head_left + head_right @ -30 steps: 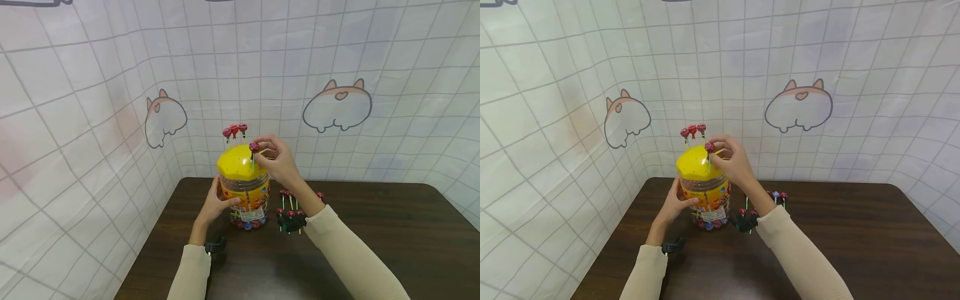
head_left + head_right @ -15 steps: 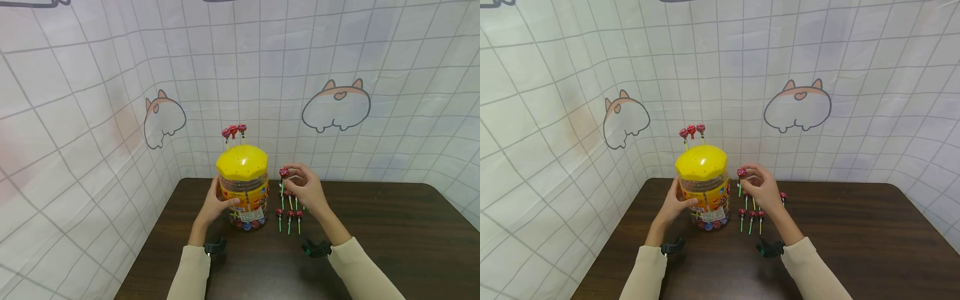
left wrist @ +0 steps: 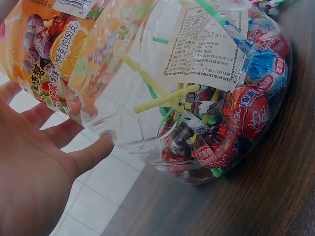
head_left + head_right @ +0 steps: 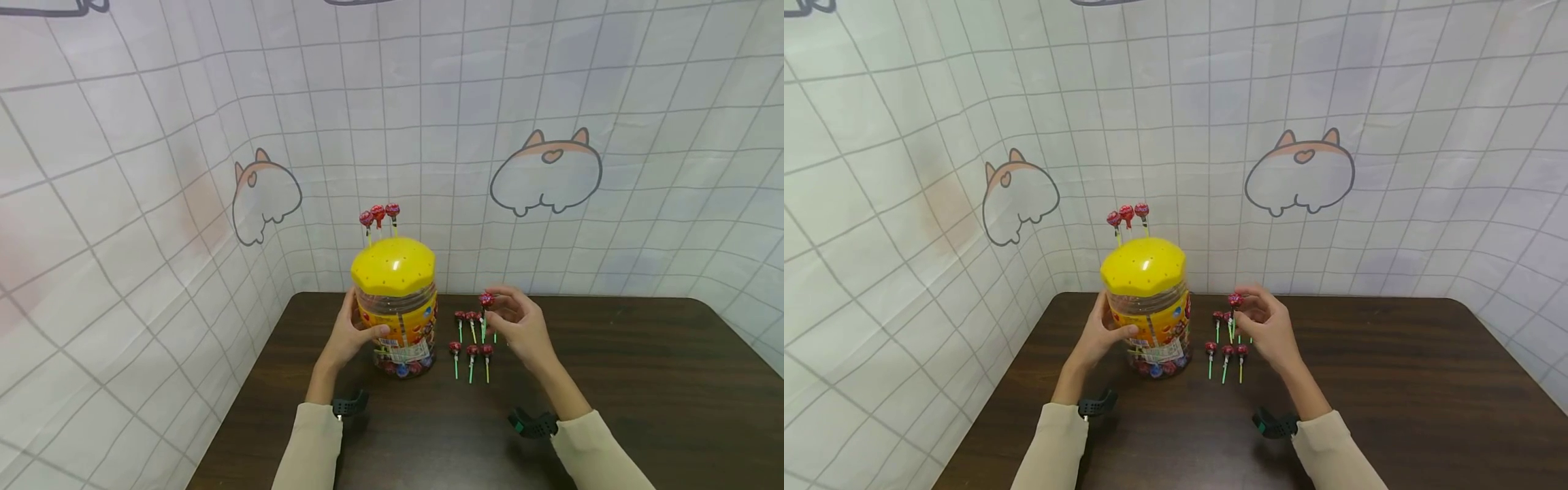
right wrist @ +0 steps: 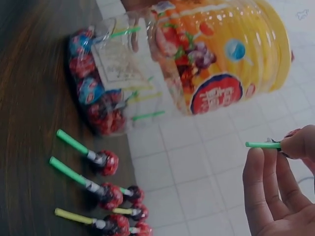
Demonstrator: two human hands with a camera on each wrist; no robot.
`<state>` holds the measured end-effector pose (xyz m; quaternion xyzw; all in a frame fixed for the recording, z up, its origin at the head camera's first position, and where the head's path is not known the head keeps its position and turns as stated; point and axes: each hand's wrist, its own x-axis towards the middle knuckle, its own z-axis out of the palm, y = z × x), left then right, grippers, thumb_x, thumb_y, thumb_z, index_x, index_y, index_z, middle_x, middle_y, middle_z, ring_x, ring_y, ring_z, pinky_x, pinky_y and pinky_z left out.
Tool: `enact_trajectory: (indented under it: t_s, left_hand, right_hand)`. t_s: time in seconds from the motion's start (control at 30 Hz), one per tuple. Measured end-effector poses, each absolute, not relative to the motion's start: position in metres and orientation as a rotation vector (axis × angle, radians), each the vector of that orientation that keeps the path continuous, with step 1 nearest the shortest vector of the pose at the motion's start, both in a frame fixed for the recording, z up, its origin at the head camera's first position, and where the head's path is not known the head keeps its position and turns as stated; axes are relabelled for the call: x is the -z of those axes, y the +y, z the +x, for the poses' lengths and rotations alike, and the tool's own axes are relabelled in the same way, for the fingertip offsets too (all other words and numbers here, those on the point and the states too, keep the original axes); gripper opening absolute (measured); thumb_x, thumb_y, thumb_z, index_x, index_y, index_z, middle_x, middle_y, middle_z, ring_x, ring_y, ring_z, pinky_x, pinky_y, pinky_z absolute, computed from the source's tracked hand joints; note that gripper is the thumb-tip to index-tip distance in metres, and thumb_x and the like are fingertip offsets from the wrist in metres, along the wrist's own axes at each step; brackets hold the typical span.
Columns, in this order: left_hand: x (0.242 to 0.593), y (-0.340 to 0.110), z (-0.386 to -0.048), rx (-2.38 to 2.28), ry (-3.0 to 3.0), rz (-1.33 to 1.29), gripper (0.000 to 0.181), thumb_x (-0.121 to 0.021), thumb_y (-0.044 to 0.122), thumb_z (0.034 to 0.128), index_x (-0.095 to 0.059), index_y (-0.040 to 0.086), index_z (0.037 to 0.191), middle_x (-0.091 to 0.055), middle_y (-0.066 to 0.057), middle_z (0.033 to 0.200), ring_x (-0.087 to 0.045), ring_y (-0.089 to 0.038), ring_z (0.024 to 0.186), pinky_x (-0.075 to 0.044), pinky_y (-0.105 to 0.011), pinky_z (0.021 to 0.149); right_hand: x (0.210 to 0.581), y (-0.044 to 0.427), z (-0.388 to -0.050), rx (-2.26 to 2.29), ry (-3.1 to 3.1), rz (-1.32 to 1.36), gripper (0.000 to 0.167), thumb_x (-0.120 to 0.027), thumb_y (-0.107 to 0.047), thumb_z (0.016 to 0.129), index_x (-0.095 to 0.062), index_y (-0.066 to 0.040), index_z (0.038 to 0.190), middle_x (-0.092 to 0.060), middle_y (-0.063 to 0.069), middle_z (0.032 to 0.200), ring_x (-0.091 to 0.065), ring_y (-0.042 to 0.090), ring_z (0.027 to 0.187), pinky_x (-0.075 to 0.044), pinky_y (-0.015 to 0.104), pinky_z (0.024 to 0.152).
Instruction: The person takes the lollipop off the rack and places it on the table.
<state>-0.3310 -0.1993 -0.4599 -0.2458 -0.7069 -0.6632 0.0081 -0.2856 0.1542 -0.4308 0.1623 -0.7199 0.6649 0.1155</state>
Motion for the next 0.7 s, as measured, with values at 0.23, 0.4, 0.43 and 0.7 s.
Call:
enact_trajectory:
  t_s: [0.23,0.4,0.43,0.7]
  left_hand:
    - [0.462,-0.198,-0.330,2.066,-2.210,-0.772,0.093,-0.081,0.021,0.0891,-0.022,0.039,0.159,-0.048,-0.006,0.148,-0.056,-0.026,0.130,-0.055,-0.045,0.103]
    - [0.460,-0.198,-0.328,2.068,-2.217,-0.754,0.092,-0.082,0.023,0.0882,-0.024,0.039,0.158,-0.049,-0.005,0.147,-0.057,-0.027,0.129,-0.056,-0.044,0.100]
    - [0.459,-0.198,-0.327,2.068,-2.217,-0.753,0.092,-0.082,0.023,0.0883,-0.024,0.039,0.158,-0.049,-0.005,0.147,-0.056,-0.028,0.129,-0.056,-0.044,0.100]
    - [0.455,-0.197,-0.327,2.077,-2.208,-0.762,0.090,-0.080,0.018,0.0896,-0.024,0.036,0.158,-0.048,-0.006,0.149,-0.055,-0.027,0.131,-0.054,-0.047,0.104]
  right_hand:
    - [0.437,0.165,-0.285,-1.933,-2.148,0.450,0.039,-0.067,0.000,0.096,-0.058,-0.002,0.134,-0.063,0.015,0.106,-0.067,0.013,0.075,-0.062,0.030,0.064]
    - [0.441,0.171,-0.287,-1.907,-2.189,0.449,0.040,-0.067,0.000,0.096,-0.056,0.000,0.135,-0.064,0.013,0.108,-0.068,0.014,0.076,-0.063,0.032,0.064]
    - [0.442,0.172,-0.287,-1.905,-2.197,0.449,0.040,-0.067,-0.001,0.096,-0.056,-0.001,0.134,-0.064,0.011,0.108,-0.068,0.015,0.076,-0.063,0.033,0.064]
    - [0.447,0.182,-0.291,-1.857,-2.270,0.444,0.040,-0.065,0.002,0.096,-0.056,-0.002,0.136,-0.060,0.023,0.112,-0.069,0.025,0.073,-0.062,0.033,0.063]
